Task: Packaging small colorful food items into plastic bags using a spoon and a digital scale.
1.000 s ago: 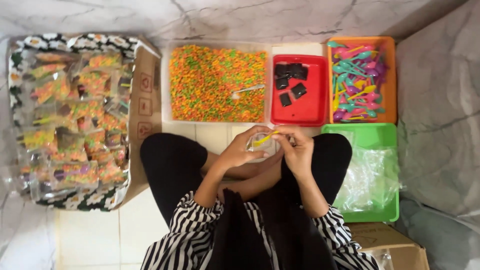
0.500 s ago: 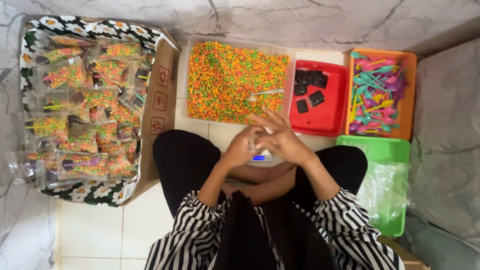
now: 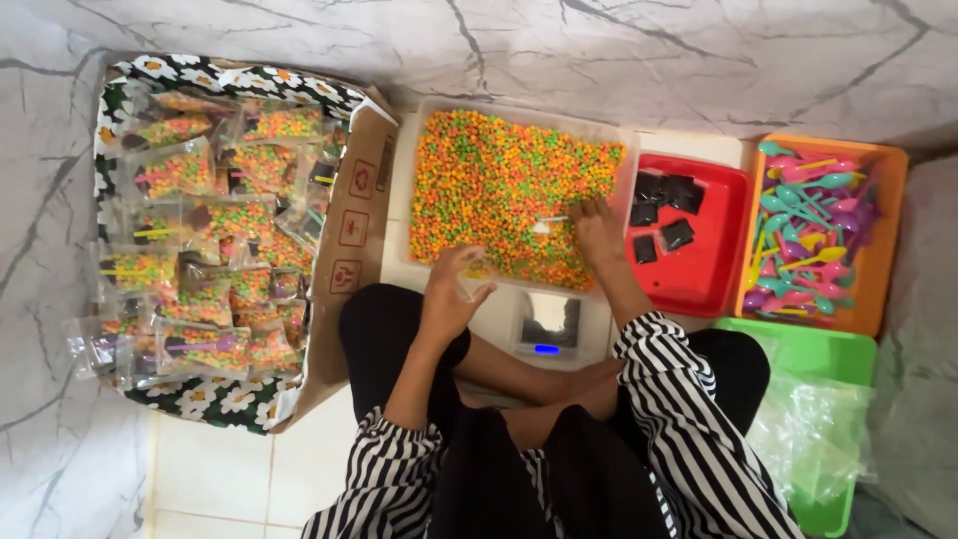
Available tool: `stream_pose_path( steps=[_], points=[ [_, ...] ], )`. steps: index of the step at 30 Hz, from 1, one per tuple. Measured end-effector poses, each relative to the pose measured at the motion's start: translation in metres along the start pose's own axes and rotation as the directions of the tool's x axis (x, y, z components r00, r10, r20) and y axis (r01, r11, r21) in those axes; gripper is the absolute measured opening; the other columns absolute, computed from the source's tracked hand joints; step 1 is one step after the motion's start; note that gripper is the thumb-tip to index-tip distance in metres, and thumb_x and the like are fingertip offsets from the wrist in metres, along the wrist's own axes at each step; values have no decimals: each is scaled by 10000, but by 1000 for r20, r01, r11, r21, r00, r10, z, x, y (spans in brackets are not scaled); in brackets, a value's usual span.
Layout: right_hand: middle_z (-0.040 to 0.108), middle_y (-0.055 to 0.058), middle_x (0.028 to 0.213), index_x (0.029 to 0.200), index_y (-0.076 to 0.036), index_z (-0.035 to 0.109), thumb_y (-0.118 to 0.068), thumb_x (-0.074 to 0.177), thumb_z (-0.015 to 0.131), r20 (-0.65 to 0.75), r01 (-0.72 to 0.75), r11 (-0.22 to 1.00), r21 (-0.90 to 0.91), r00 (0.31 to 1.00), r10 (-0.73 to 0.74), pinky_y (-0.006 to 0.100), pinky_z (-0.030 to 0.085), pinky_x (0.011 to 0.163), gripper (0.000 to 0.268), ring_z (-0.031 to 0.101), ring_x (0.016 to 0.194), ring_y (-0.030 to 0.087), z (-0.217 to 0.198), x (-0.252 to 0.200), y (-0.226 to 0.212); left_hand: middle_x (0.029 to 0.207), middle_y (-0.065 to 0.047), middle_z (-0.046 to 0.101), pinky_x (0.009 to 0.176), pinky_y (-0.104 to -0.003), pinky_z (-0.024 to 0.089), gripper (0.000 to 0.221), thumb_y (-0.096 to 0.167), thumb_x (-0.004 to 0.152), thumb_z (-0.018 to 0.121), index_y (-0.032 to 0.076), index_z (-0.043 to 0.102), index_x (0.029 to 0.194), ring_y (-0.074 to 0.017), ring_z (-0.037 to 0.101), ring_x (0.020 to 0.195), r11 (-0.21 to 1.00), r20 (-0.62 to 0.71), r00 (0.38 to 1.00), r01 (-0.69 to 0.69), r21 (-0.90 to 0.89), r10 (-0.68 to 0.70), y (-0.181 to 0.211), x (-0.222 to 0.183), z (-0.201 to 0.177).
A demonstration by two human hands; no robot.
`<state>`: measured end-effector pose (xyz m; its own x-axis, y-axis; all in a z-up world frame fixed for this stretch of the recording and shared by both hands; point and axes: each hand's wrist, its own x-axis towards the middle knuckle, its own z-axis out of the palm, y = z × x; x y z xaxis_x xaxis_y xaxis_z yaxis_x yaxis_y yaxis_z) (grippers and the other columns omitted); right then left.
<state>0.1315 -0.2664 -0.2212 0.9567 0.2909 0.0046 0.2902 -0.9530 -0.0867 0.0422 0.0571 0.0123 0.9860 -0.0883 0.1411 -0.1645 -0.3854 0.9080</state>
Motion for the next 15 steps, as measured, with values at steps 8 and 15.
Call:
stream_pose_path(
  steps=[8,15],
  points=[
    [746,146,1000,1191,-133,740,-117,867,781,179,-267,776,571,963,200,460,600,827,328,732,941,350,-70,18,-24,1195,-143,629,1075,-515,450,561,63,842,840,64,587,1342,-352,622,1166,994,-46,994,101,-44,-103,-20,17,-31],
    [720,185,874,1033,50,698,-118,1041,657,244,-151,-203,967,770,589,414,674,740,173,752,769,290,-74,27,-80,1245,-149,574,1110,-559,413,586,59,871,822,65,544,1386,-383,568,1255,979,-57,985,153,-139,-162,-14,37,-28]
  ],
)
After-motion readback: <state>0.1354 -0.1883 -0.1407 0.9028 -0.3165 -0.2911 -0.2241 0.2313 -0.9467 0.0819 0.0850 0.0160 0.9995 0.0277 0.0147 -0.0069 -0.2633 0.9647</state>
